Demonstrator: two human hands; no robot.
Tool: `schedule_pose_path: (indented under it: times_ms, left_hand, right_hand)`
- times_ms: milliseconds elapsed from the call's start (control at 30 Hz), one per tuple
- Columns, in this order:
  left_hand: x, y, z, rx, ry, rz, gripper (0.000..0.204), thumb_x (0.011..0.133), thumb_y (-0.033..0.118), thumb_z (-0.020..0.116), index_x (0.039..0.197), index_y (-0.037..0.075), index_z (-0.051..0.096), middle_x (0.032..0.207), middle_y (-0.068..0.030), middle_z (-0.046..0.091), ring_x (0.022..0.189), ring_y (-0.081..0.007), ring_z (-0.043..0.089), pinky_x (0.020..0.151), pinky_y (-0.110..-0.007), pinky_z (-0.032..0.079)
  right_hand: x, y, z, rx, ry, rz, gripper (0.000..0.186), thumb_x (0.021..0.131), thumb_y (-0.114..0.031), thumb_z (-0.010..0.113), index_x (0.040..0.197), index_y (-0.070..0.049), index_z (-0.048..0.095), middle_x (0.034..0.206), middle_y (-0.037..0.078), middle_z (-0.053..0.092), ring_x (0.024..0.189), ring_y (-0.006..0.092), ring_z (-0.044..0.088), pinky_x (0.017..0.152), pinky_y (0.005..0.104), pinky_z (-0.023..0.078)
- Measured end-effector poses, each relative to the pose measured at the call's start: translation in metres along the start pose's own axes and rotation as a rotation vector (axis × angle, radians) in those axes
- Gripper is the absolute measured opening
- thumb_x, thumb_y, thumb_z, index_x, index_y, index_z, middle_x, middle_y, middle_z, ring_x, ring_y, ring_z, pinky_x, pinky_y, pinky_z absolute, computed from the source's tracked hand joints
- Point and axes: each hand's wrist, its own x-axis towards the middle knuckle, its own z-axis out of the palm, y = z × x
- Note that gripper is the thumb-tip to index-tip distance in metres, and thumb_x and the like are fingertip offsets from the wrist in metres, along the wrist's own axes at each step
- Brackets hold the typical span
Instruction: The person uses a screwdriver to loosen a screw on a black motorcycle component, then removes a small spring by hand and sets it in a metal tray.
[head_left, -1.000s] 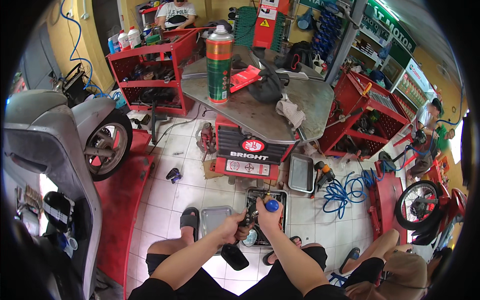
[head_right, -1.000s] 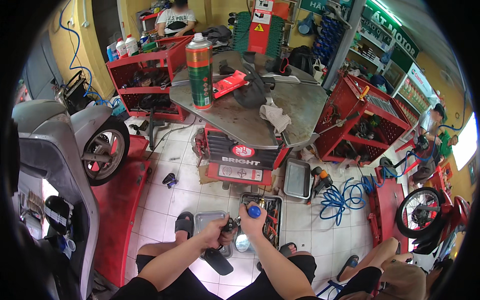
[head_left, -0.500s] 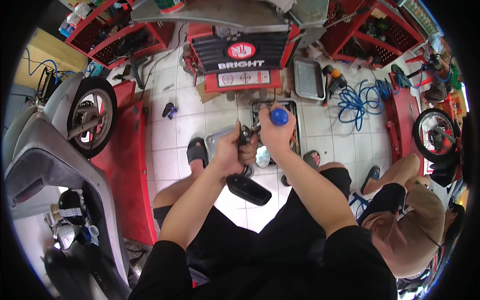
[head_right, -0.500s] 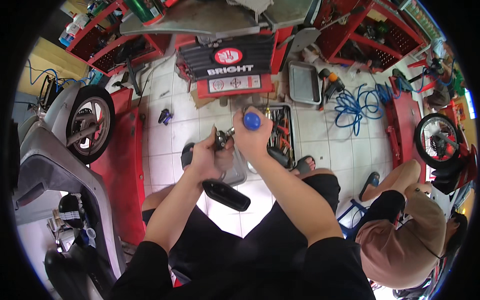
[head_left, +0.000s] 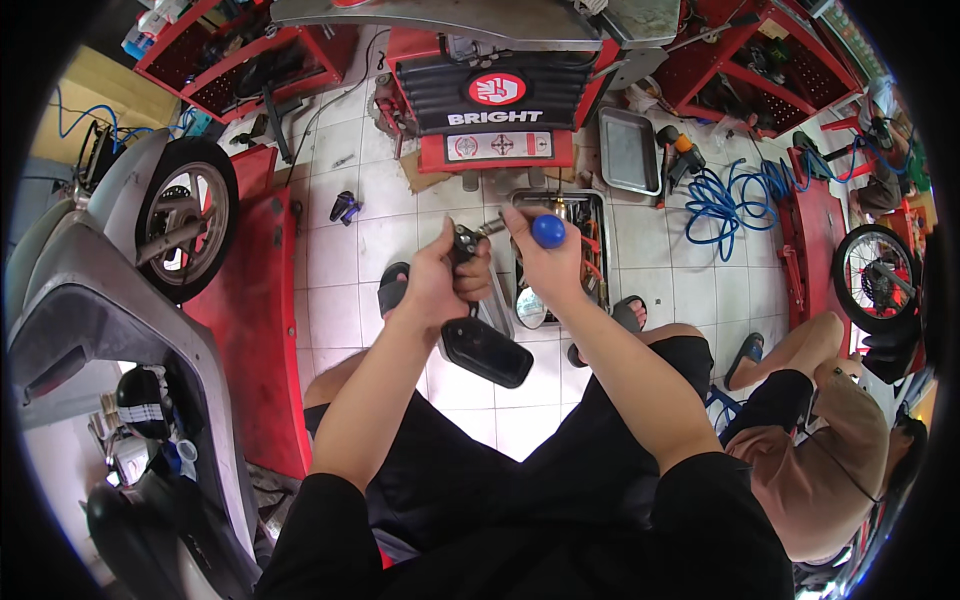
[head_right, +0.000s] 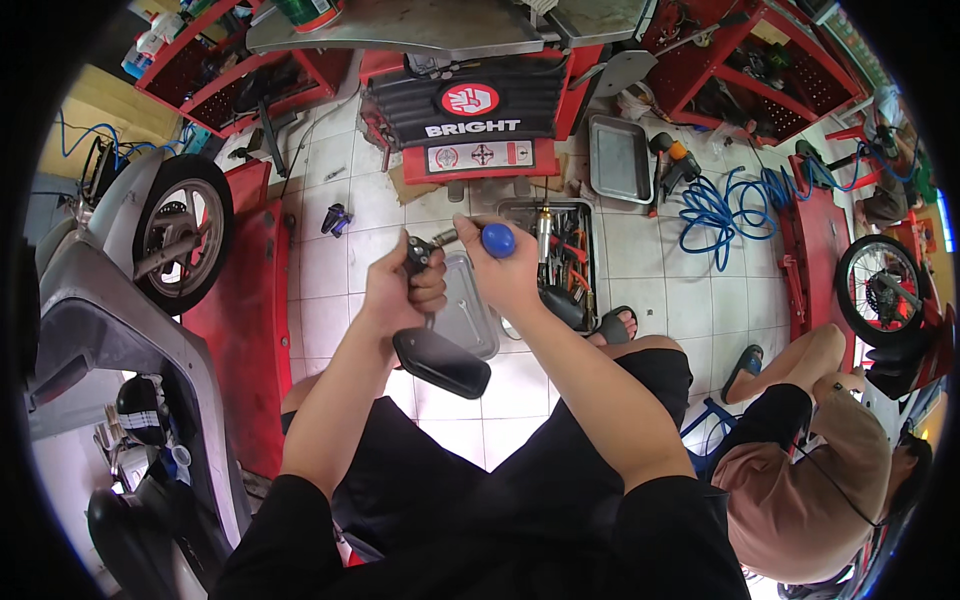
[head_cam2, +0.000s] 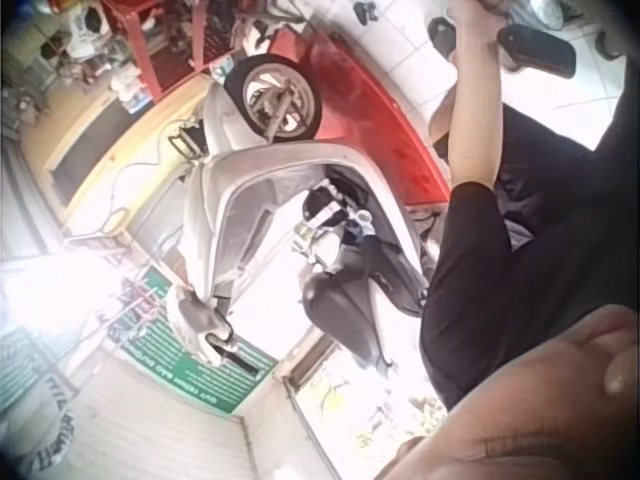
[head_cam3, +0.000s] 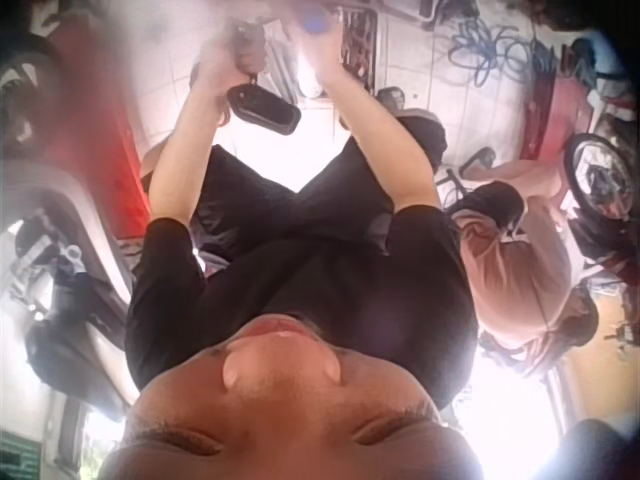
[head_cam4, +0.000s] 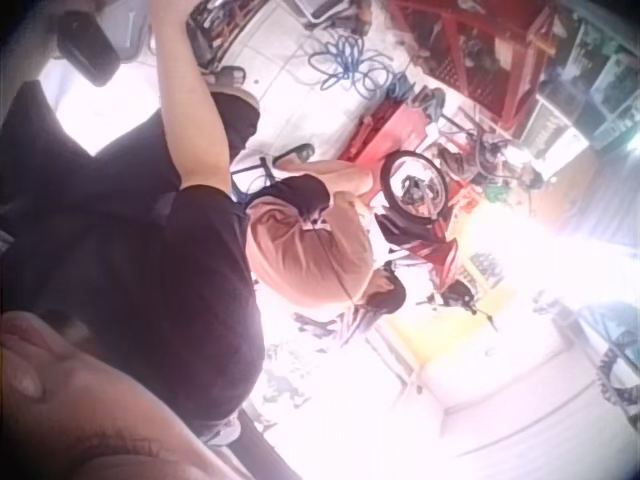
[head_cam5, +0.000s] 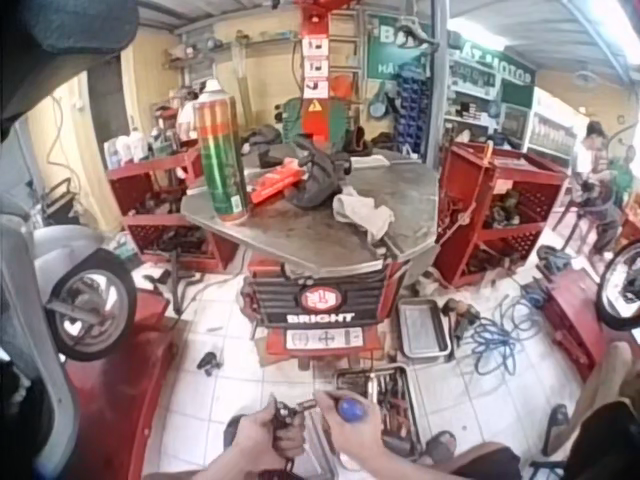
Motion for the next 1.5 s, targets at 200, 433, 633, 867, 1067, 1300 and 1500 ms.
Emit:
schedule_pose_path:
  times_ms: [200, 433, 633, 867, 1067, 1300, 1500]
  left_hand:
    - [-0.005, 0.026, -0.025, -0.096, 0.075, 0.242, 0.053, 0.095, 0.055, 0.033, 0.084, 0.006, 0.048, 0.056, 0.0064, 0.024, 0.045, -0.0065, 0.016, 0.044, -0.024, 0.016]
    - [-0.013, 0.045, -0.036, -0.179, 0.045, 0.424, 0.053, 0.096, 0.055, 0.032, 0.085, 0.005, 0.048, 0.056, 0.005, 0.025, 0.045, -0.0074, 0.018, 0.044, -0.024, 0.017]
    - [-0.023, 0.061, -0.045, -0.431, -0.093, 0.691, 0.046, 0.098, 0.046, 0.033, 0.085, 0.004, 0.047, 0.059, 0.0033, 0.023, 0.046, -0.0083, 0.019, 0.043, -0.024, 0.02]
    - [-0.022, 0.06, -0.05, -0.425, -0.098, 0.759, 0.048, 0.097, 0.048, 0.033, 0.085, 0.004, 0.047, 0.059, 0.0034, 0.024, 0.047, -0.0082, 0.019, 0.044, -0.024, 0.02]
    - [-0.019, 0.053, -0.038, -0.324, 0.012, 0.754, 0.053, 0.097, 0.054, 0.031, 0.085, 0.004, 0.047, 0.057, 0.0034, 0.025, 0.047, -0.0085, 0.019, 0.045, -0.025, 0.019]
    - [-0.015, 0.053, -0.042, -0.326, 0.013, 0.739, 0.055, 0.097, 0.055, 0.029, 0.088, 0.004, 0.048, 0.061, 0.0021, 0.03, 0.05, -0.0091, 0.023, 0.049, -0.024, 0.023]
    - [-0.01, 0.047, -0.024, -0.293, 0.08, 0.653, 0.049, 0.1, 0.043, 0.027, 0.109, 0.001, 0.051, 0.077, -0.005, 0.049, 0.07, -0.018, 0.048, 0.071, -0.031, 0.04]
  right_hand:
    - [0.0, 0.012, -0.005, 0.037, -0.121, 0.225, 0.027, 0.087, -0.025, 0.069, 0.096, 0.001, 0.068, 0.064, -0.003, 0.055, 0.056, 0.0037, 0.047, 0.051, 0.0218, 0.038]
    - [-0.009, 0.009, 0.001, -0.151, -0.409, 0.204, 0.027, 0.085, -0.027, 0.07, 0.086, 0.0, 0.069, 0.062, -0.002, 0.056, 0.058, 0.0046, 0.049, 0.053, 0.0216, 0.04]
    - [-0.016, 0.008, 0.002, -0.053, -0.412, 0.194, 0.021, 0.086, -0.022, 0.07, 0.086, -0.001, 0.068, 0.069, -0.001, 0.059, 0.061, 0.0049, 0.051, 0.054, 0.0208, 0.041]
    - [-0.016, 0.015, 0.0, -0.021, -0.414, 0.289, 0.027, 0.086, -0.027, 0.07, 0.086, 0.0, 0.068, 0.07, 0.0, 0.061, 0.065, 0.0073, 0.053, 0.061, 0.0225, 0.045]
    - [-0.012, 0.021, -0.004, -0.13, -0.45, 0.219, 0.031, 0.085, -0.031, 0.07, 0.089, -0.001, 0.068, 0.079, 0.003, 0.066, 0.074, 0.0094, 0.058, 0.071, 0.0234, 0.047]
    - [-0.011, 0.009, -0.004, -0.164, -0.589, 0.034, 0.028, 0.083, -0.024, 0.073, 0.093, 0.001, 0.069, 0.081, 0.005, 0.068, 0.074, 0.0106, 0.059, 0.071, 0.024, 0.047]
    - [-0.01, 0.012, -0.008, -0.016, -0.417, 0.263, 0.021, 0.082, -0.018, 0.073, 0.09, 0.001, 0.068, 0.079, 0.004, 0.067, 0.07, 0.0104, 0.06, 0.066, 0.0239, 0.047]
